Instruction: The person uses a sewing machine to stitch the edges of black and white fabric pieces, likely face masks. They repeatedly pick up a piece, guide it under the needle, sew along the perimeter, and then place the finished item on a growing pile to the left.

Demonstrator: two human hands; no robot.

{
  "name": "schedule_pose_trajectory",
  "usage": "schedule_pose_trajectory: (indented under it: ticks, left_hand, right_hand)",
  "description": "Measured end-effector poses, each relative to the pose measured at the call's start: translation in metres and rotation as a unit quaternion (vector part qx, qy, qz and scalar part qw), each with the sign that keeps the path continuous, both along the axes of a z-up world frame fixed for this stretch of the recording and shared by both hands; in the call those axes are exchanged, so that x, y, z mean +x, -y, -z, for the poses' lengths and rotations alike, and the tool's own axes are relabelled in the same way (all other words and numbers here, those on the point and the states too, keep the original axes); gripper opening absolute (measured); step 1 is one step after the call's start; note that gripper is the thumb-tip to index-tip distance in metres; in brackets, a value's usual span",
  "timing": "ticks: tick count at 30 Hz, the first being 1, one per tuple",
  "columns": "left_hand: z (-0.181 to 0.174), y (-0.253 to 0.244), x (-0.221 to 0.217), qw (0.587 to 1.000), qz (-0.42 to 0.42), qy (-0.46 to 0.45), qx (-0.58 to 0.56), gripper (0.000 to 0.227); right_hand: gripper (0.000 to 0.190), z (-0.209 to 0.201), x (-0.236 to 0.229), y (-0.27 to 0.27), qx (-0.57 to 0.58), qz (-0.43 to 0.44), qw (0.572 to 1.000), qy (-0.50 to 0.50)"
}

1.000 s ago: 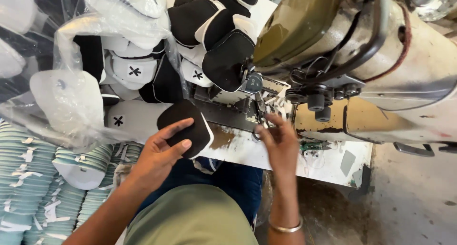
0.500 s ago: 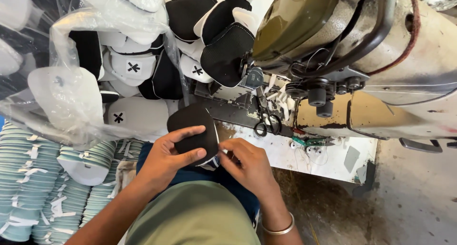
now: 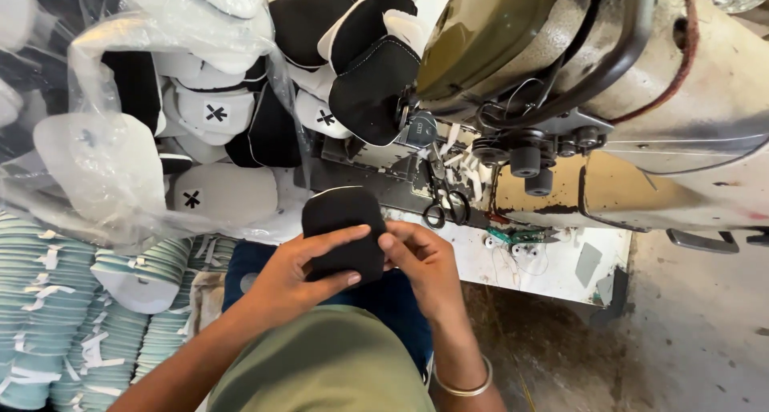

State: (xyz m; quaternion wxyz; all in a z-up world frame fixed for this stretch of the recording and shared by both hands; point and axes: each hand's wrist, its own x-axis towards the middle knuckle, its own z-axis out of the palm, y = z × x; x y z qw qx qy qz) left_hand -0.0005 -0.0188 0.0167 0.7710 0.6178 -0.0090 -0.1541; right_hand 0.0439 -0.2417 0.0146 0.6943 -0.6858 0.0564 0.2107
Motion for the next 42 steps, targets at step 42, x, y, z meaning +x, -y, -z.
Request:
schedule_pose_trajectory:
  ticks: [42]
  left_hand:
    - [-0.032, -0.042, 0.180, 0.979, 0.091, 0.161, 0.085, 0.070]
  right_hand:
    - [0.029, -0.004, 0.094, -0.048, 0.192, 0.144, 0.969, 0.065]
